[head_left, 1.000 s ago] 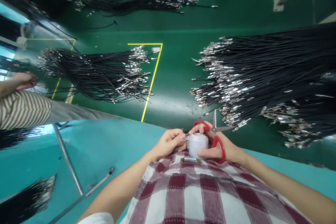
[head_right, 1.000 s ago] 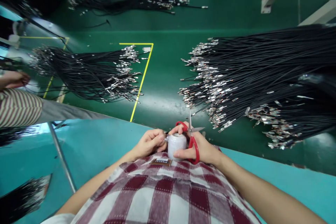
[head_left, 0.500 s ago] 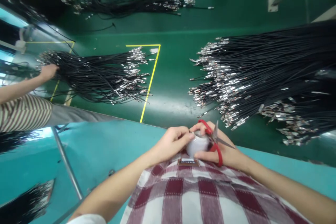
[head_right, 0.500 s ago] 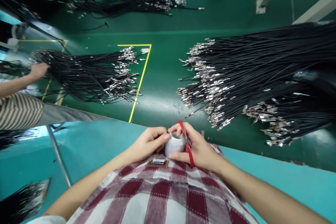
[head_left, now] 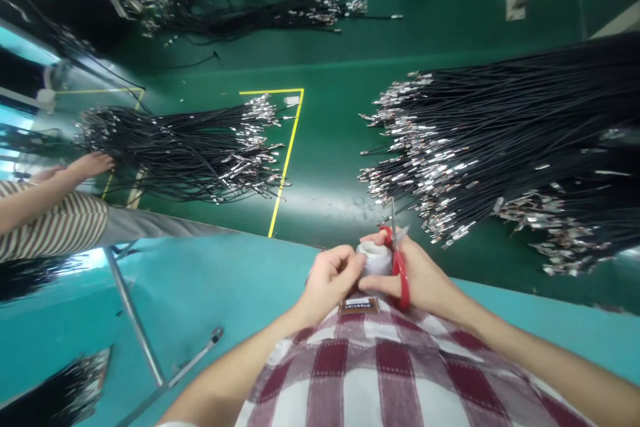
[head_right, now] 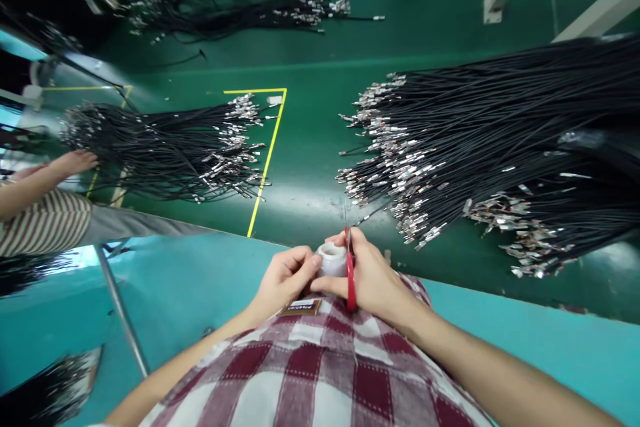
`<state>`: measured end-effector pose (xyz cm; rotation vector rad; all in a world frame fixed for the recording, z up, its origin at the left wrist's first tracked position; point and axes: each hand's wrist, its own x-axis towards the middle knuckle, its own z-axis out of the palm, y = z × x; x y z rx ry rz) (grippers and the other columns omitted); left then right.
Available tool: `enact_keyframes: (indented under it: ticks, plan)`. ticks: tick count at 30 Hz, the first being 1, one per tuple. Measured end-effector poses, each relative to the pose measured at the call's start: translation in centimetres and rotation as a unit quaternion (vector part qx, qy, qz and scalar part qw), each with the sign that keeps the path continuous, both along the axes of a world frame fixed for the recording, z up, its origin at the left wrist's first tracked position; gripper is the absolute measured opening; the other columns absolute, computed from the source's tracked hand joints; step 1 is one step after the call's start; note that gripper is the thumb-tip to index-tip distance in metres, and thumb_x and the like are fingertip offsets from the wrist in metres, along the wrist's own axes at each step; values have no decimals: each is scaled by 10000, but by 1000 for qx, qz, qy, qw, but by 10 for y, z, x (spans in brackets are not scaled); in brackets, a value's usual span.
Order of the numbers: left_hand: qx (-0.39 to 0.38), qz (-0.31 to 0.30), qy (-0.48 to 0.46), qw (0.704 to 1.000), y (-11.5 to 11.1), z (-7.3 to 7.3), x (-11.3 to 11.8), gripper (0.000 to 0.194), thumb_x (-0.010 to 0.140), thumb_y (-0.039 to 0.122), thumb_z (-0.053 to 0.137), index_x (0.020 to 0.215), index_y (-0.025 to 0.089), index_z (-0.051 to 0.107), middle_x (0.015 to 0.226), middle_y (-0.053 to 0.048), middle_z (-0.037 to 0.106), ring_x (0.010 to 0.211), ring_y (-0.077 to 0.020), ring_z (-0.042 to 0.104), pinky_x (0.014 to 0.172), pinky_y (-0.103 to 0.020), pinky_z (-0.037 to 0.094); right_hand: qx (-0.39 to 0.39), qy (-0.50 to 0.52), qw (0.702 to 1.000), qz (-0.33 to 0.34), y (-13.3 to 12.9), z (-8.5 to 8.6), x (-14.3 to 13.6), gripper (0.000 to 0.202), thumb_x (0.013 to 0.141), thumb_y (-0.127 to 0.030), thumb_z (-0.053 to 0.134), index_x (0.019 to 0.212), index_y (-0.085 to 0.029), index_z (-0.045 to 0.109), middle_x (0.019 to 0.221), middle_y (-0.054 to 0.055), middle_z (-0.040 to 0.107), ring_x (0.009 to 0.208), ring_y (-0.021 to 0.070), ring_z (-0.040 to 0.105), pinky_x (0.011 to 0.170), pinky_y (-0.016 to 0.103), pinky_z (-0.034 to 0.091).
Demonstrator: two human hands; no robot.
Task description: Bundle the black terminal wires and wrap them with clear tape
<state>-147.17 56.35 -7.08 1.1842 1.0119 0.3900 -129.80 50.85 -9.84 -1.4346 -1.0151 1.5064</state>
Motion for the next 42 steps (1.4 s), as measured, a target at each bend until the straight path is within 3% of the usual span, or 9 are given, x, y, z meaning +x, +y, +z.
enact_keyframes:
  ticks: [6, 11, 15, 20, 24, 27, 34, 39, 42]
  plan:
    - [-45, 2, -82, 996, -9, 3, 2, 520, 832, 581, 635, 600, 167, 422, 517, 58, 401, 468, -47, 316, 451, -206, 246, 5, 174, 985, 12, 3, -5, 4, 534, 597, -362, 898, 938, -205, 518, 935, 31, 627, 820, 193, 595, 740, 306, 491]
    - [-151, 13, -253, 956, -9, -1, 6, 460, 839, 439, 681, 590, 176, 397, 463, 83, 333, 381, -40, 319, 409, -193, 242, -23, 361, 932, 18, 2, -15, 8, 601, 536, -408, 911, 956, -216, 527, 1012, 60, 656, 892, 226, 627, 742, 314, 501]
    - [-184, -1, -307, 934, 0, -4, 3, 472, 841, 396, 672, 561, 184, 357, 438, 87, 293, 352, -56, 350, 399, -200, 224, 2, 390, 920, 28, 4, -18, 9, 623, 529, -443, 912, 969, -227, 528, 1061, 72, 643, 942, 252, 627, 767, 340, 506]
    - [-3, -52, -126, 991, 12, 9, -9, 460, 838, 531, 632, 626, 168, 445, 554, 39, 424, 508, -83, 386, 499, -230, 282, 116, 199, 972, 38, 5, -4, 13, 542, 648, -349, 875, 1068, -244, 549, 1142, 69, 622, 1058, 254, 591, 943, 391, 460]
    - [148, -99, 57, 982, 17, 25, -5, 456, 752, 532, 729, 691, 165, 466, 658, 40, 440, 623, -94, 364, 563, -227, 276, 146, 47, 987, 36, 4, 16, 15, 507, 691, -300, 841, 1110, -241, 563, 1199, 70, 580, 1130, 266, 548, 968, 390, 448]
    - [68, -119, -11, 991, 16, 27, -1, 425, 880, 501, 596, 669, 164, 446, 627, 40, 425, 590, -84, 357, 547, -224, 281, 148, 49, 987, 36, 5, 22, 17, 454, 693, -286, 838, 1064, -236, 583, 1081, 47, 593, 1021, 237, 573, 885, 345, 476]
    - [-144, -59, -251, 955, 6, 20, 7, 416, 872, 389, 650, 606, 159, 427, 505, 60, 374, 452, -47, 320, 459, -191, 267, 67, 377, 924, -21, 2, 9, 5, 598, 567, -414, 883, 1063, -232, 601, 1056, 59, 623, 903, 237, 609, 782, 338, 503]
    - [-205, -42, -381, 901, 10, 21, 24, 449, 863, 347, 646, 569, 185, 348, 428, 87, 290, 342, -60, 360, 372, -171, 246, 39, 447, 892, -52, 8, 8, -6, 751, 468, -593, 860, 1072, -231, 598, 1099, 98, 618, 1040, 318, 598, 852, 415, 515]
    - [-190, -41, -370, 908, 12, 23, 26, 460, 859, 355, 651, 563, 182, 344, 434, 82, 301, 348, -61, 383, 374, -166, 245, 45, 439, 897, -19, 17, 8, 5, 738, 474, -589, 865, 1065, -232, 604, 1130, 100, 614, 1072, 319, 591, 883, 422, 507]
